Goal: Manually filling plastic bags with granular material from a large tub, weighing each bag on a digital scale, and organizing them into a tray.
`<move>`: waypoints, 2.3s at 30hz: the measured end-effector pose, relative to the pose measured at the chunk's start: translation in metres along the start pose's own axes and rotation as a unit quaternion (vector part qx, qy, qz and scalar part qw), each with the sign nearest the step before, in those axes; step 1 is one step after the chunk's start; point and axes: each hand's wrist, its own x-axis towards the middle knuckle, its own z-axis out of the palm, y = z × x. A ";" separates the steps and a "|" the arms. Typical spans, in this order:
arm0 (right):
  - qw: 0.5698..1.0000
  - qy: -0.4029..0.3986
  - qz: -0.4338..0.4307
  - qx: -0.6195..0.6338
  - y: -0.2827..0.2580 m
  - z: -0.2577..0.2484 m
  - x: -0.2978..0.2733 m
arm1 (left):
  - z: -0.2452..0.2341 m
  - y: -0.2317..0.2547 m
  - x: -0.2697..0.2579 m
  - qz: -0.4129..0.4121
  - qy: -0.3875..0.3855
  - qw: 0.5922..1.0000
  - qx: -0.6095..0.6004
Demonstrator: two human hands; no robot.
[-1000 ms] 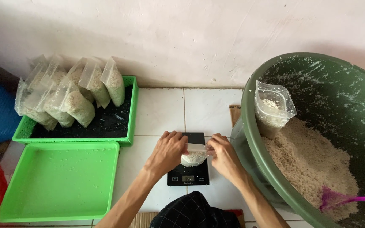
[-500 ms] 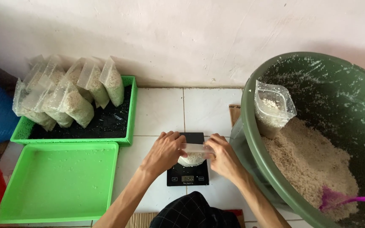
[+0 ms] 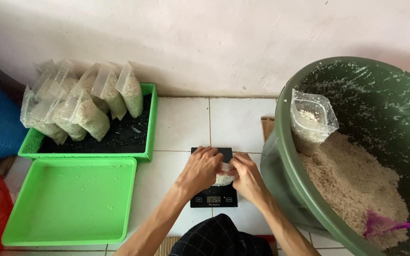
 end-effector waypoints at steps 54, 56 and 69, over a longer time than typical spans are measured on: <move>0.962 0.209 0.140 0.104 -0.014 0.002 -0.030 | 0.007 0.026 0.011 0.062 0.056 0.996 -0.022; 0.950 0.227 0.164 0.138 -0.013 0.009 -0.037 | 0.010 0.028 0.012 0.057 0.053 0.997 -0.022; 0.849 0.332 0.375 0.171 0.013 0.074 -0.090 | 0.012 0.029 0.021 0.067 0.083 0.993 -0.042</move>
